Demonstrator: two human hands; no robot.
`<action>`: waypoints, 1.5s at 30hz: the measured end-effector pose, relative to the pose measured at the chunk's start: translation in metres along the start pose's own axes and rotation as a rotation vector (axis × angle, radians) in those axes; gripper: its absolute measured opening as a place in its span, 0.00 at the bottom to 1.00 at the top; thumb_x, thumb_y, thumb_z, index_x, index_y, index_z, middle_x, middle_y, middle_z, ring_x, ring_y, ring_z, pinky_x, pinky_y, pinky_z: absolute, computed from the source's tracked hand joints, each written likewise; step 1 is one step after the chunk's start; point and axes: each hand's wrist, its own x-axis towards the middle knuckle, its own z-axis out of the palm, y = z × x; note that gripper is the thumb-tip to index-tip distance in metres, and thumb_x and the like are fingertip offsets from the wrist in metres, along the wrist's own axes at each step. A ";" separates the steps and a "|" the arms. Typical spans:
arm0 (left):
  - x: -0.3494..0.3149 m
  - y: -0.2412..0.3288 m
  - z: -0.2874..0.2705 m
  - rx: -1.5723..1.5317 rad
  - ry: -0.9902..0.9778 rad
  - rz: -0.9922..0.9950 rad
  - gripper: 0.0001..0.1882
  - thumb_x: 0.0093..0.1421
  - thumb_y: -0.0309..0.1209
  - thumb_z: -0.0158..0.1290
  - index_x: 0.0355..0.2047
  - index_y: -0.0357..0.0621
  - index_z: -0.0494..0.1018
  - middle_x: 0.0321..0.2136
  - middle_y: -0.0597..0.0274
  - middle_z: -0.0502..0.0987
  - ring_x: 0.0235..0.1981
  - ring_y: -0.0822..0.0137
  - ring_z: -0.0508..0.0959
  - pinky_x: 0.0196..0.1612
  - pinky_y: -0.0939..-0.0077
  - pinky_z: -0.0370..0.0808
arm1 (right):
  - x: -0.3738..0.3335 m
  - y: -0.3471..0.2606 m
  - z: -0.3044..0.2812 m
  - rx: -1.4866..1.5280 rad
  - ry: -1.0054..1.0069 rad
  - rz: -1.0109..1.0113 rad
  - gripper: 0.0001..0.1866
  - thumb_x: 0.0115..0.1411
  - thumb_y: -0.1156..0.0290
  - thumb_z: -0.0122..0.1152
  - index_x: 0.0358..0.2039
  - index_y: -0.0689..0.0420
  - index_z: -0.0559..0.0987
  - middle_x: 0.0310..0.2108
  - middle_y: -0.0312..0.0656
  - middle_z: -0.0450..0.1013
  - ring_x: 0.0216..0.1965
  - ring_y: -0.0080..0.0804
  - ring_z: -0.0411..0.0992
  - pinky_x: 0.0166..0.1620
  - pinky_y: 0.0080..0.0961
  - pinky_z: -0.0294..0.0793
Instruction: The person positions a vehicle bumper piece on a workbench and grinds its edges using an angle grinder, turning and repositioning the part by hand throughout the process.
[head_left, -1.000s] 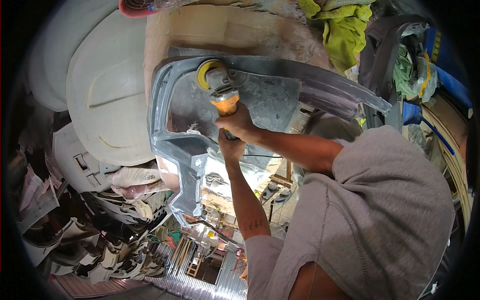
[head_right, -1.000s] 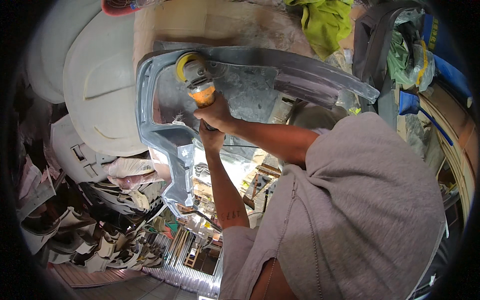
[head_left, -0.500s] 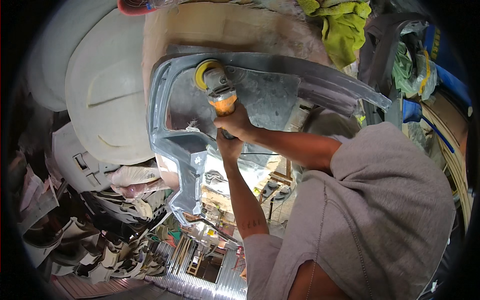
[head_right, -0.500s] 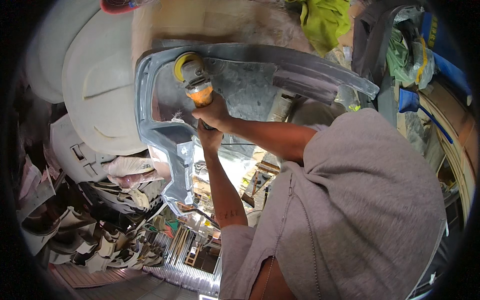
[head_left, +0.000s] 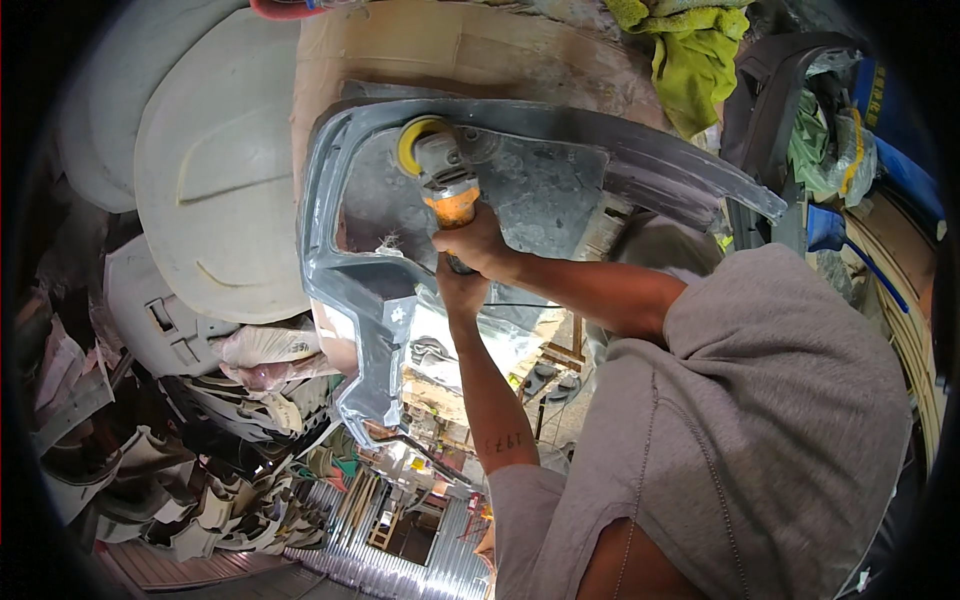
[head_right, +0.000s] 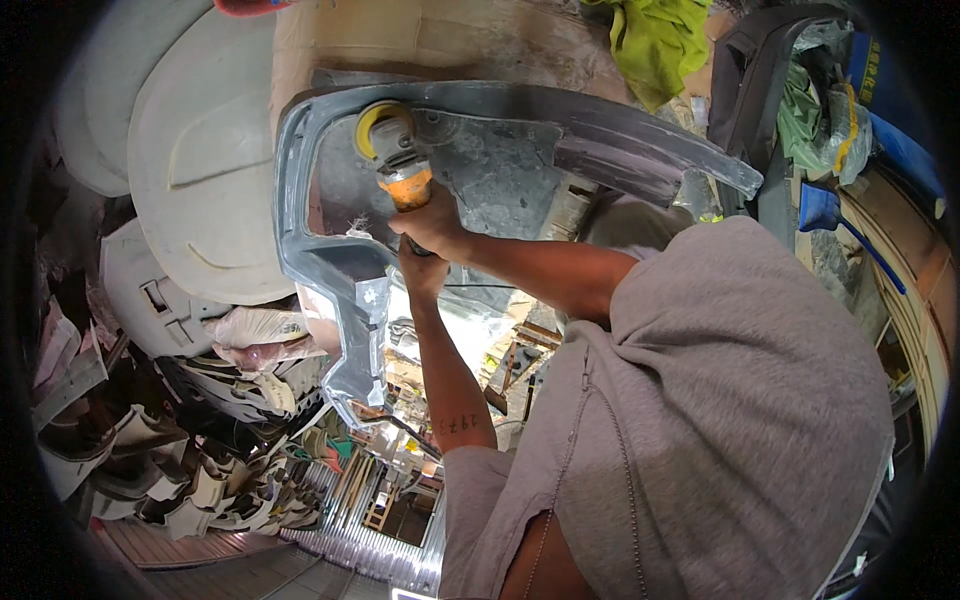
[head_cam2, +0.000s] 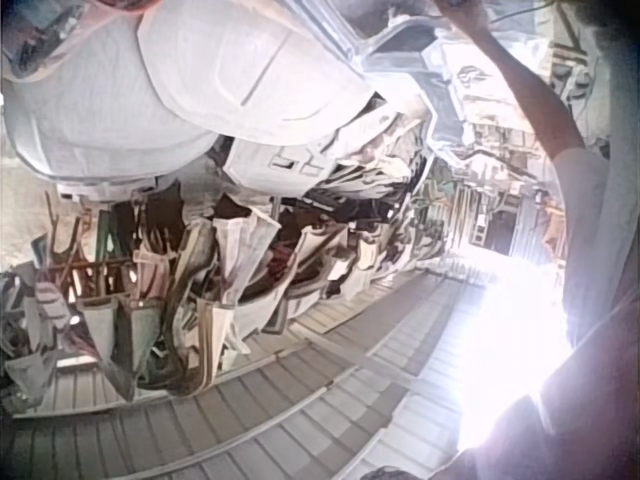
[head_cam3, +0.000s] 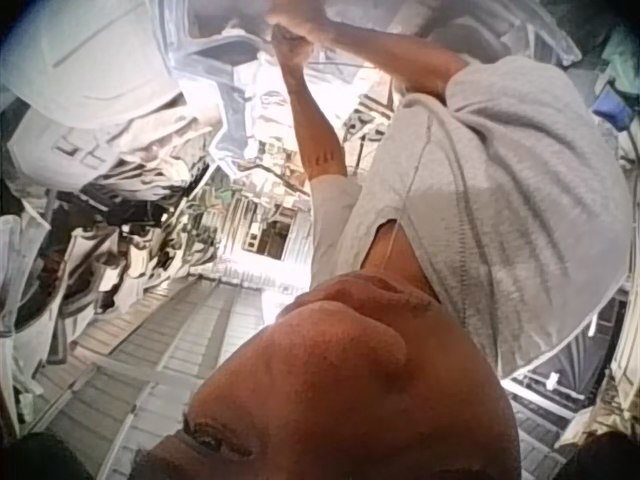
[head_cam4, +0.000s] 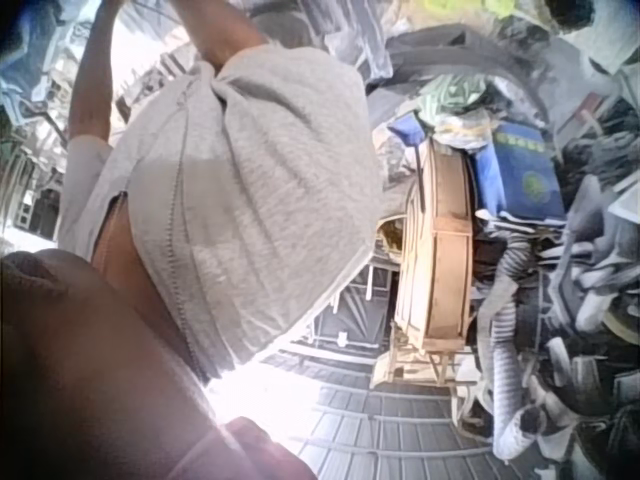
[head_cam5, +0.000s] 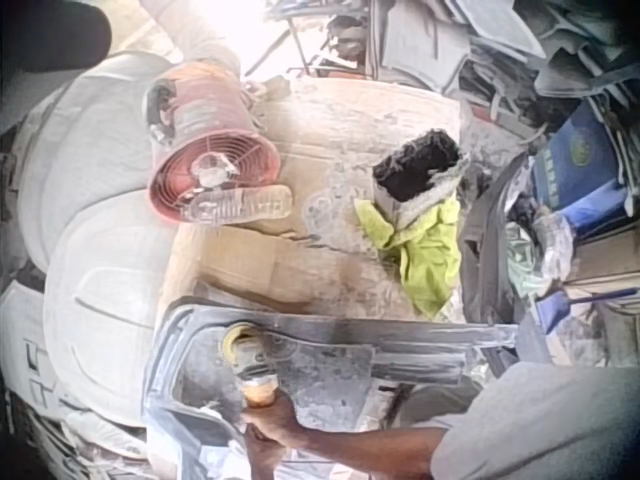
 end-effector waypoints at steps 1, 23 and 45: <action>0.000 -0.003 -0.001 -0.047 0.035 0.011 0.34 0.45 0.34 0.68 0.51 0.36 0.69 0.39 0.49 0.80 0.40 0.57 0.81 0.45 0.68 0.75 | -0.003 -0.004 0.004 -0.003 -0.006 -0.023 0.24 0.39 0.74 0.73 0.40 0.62 0.78 0.33 0.41 0.79 0.36 0.31 0.78 0.42 0.30 0.76; -0.004 -0.007 -0.010 -0.076 -0.010 -0.078 0.35 0.44 0.34 0.71 0.51 0.35 0.70 0.39 0.54 0.81 0.40 0.65 0.80 0.45 0.70 0.75 | -0.008 0.004 0.013 -0.059 0.081 -0.080 0.25 0.40 0.73 0.72 0.42 0.61 0.76 0.35 0.43 0.80 0.38 0.33 0.79 0.43 0.31 0.76; -0.011 -0.018 0.009 -0.210 0.056 0.011 0.25 0.51 0.32 0.67 0.47 0.34 0.73 0.41 0.52 0.80 0.39 0.66 0.78 0.45 0.69 0.74 | -0.005 -0.010 0.007 -0.233 0.003 -0.202 0.28 0.39 0.69 0.72 0.43 0.62 0.77 0.35 0.52 0.80 0.39 0.45 0.81 0.44 0.35 0.78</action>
